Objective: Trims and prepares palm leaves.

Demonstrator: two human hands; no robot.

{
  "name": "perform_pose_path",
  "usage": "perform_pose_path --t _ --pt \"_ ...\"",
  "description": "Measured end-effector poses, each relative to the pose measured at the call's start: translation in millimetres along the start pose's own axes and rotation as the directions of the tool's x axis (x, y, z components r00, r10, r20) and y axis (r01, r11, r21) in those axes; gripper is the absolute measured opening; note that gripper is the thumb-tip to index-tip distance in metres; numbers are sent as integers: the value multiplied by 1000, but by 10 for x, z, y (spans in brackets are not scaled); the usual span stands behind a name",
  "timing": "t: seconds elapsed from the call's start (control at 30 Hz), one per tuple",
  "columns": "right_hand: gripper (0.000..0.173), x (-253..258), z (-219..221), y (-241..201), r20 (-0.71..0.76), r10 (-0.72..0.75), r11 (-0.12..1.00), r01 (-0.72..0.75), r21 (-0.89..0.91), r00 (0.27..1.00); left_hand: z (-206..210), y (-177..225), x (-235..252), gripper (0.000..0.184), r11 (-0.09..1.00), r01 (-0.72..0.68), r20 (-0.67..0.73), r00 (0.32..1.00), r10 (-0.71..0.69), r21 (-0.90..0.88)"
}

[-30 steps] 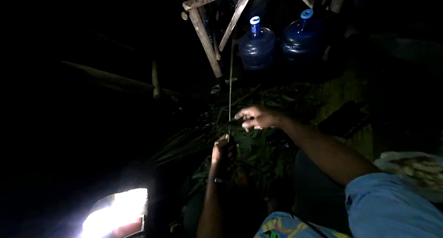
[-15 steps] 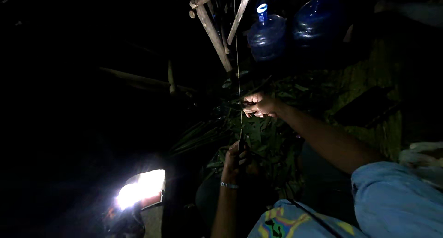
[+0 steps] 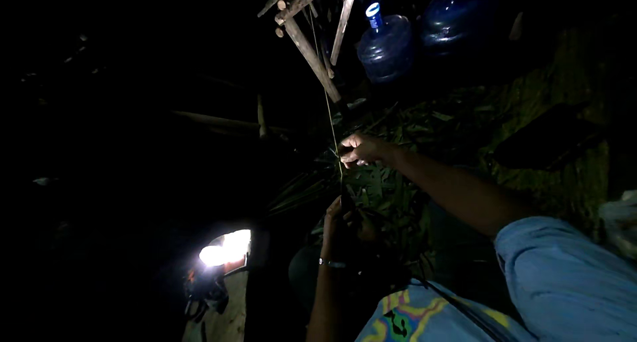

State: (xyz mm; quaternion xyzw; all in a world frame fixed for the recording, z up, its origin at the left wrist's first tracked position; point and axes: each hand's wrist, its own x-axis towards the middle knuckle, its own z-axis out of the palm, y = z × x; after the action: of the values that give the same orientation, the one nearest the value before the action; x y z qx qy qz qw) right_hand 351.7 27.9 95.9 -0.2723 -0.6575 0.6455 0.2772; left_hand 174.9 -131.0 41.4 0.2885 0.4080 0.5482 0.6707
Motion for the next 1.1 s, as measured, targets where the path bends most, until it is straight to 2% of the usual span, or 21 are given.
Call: perform_pose_path --t 0.13,0.43,0.53,0.67,0.73,0.83,0.97,1.1 --pt "20 -45 -155 -116 -126 60 996 -52 68 990 16 -148 -115 21 998 1 28 1000 1 -68" --pt "13 -62 -136 -46 -145 100 993 -90 79 984 -113 -217 -133 15 989 73 76 995 -64 -127" --pt "14 -6 -29 -23 -90 103 994 -100 39 991 -100 -202 -149 20 989 57 4 998 -57 -139" --pt "12 52 263 2 48 51 995 -47 -91 998 -140 -3 -64 24 999 -37 -43 998 36 -9" --pt "9 81 349 -14 3 17 995 -16 -99 1000 -131 73 -65 25 993 -68 -84 994 76 98" --pt "10 148 280 -114 -144 -7 998 -2 -62 990 -128 62 -139 27 969 -65 -127 987 97 237" --pt "7 156 147 -345 -245 -2 1000 1 -5 969 -255 -96 -282 28 969 -62 -85 993 85 239" --pt "16 148 -31 -660 -350 -47 999 38 -33 936 -426 -190 -403 28 959 -68 -82 992 94 274"
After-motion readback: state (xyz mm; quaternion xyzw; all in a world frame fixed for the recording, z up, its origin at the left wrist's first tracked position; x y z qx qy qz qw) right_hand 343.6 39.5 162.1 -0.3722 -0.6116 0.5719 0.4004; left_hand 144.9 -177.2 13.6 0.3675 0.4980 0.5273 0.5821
